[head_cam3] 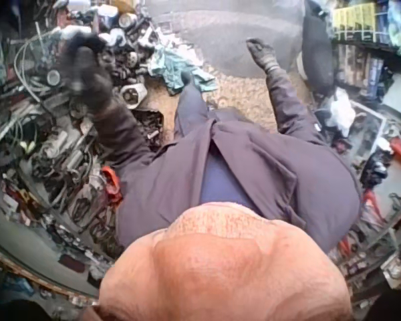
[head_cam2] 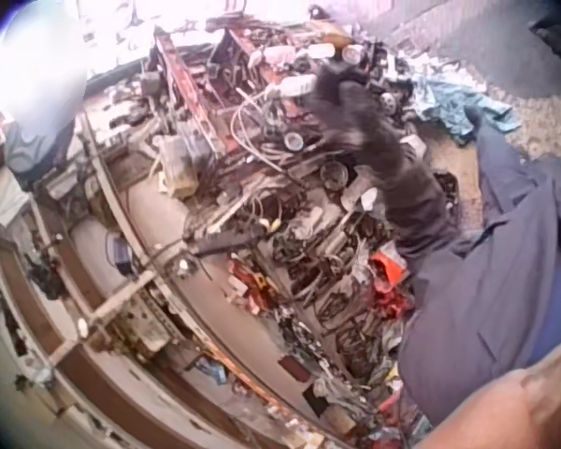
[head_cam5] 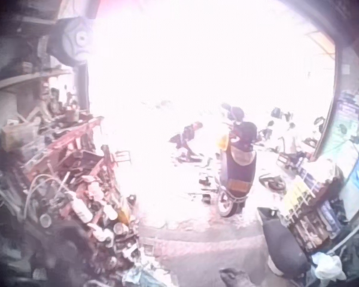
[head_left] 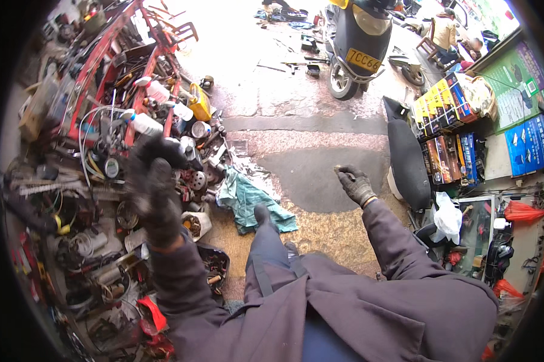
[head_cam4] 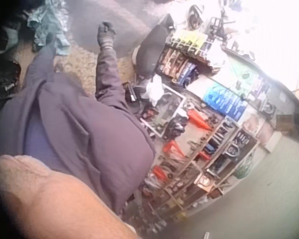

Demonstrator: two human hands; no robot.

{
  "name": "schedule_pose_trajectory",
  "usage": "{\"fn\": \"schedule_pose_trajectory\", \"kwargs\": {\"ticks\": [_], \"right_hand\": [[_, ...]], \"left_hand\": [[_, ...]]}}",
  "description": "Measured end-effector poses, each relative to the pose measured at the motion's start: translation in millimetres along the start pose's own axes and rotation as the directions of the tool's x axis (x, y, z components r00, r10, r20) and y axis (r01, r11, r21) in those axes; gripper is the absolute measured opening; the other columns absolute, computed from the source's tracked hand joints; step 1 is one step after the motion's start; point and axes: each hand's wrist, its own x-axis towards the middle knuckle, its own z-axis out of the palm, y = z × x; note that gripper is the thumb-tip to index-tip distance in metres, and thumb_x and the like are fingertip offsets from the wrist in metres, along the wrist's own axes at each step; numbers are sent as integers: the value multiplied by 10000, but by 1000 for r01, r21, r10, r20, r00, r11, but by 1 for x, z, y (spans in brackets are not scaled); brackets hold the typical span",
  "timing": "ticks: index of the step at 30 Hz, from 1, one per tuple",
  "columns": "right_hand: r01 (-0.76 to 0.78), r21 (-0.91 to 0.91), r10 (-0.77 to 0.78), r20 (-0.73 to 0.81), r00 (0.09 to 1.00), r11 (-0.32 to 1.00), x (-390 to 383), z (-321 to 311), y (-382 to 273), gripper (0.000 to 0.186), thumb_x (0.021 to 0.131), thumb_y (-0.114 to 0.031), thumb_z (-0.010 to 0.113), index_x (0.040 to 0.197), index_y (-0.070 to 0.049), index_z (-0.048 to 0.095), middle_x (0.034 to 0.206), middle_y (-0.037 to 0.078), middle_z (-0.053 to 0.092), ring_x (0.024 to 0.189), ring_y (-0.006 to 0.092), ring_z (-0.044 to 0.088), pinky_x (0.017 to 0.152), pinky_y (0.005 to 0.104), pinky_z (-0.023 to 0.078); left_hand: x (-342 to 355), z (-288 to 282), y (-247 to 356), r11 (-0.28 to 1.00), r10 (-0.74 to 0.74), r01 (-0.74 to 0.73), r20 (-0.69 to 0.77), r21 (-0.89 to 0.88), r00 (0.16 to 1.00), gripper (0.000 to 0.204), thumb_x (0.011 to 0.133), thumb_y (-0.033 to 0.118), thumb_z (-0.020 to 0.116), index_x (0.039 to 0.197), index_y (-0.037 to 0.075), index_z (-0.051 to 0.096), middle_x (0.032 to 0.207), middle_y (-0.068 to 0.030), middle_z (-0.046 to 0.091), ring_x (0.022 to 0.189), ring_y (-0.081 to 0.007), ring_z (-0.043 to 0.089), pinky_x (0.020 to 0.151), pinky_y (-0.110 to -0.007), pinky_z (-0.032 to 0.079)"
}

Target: The person works under the front of a motorcycle, using a wrench to loosen and remove bolts from the engine area. They then remove a metal engine cover and wipe it with a cloth to clean off oil and grime.

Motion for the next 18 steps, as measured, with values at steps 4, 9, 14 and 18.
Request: {"fn": "schedule_pose_trajectory", "kwargs": {"ticks": [4, 9, 14, 18], "right_hand": [[-86, -49, 82, -76, 994, 995, 60, -38, -5, 263, 896, -295, 674, 1080, -109, 702, 983, 109, 721, 910, 239, 691, 824, 347, 544], [-292, 186, 328, -214, 920, 938, 156, -77, -136, 311, 993, -373, 537, 921, -84, 629, 693, -6, 570, 527, 76, 505, 471, 249, 450], [775, 321, -519, -597, 611, 544, 242, -139, -358, 343, 1026, -401, 469, 910, -101, 591, 784, 17, 585, 672, 93, 538, 570, 245, 415], [749, 660, -802, -476, 362, -53, 304, -160, -453, 325, 1027, -389, 462, 960, -91, 572, 842, 33, 576, 734, 111, 528, 626, 262, 403]], "left_hand": [[144, 39, -1, 899, 323, -398, 339, 183, 884, 656, 927, 388, 638, 1356, -72, 454, 1159, -150, 637, 967, -194, 631, 890, -324, 503], [302, 83, -38, 887, 307, -65, 476, -458, 824, 701, 959, 320, 547, 1451, -109, 289, 1437, -278, 433, 1258, -384, 490, 1090, -477, 379], [404, 129, -85, 745, 359, 74, 493, -663, 792, 677, 966, 319, 526, 1442, -107, 304, 1424, -273, 446, 1250, -379, 498, 1084, -476, 385], [466, 146, -133, 755, 305, 115, 500, -646, 810, 658, 972, 319, 510, 1435, -106, 316, 1413, -269, 457, 1243, -375, 505, 1080, -475, 389]]}}
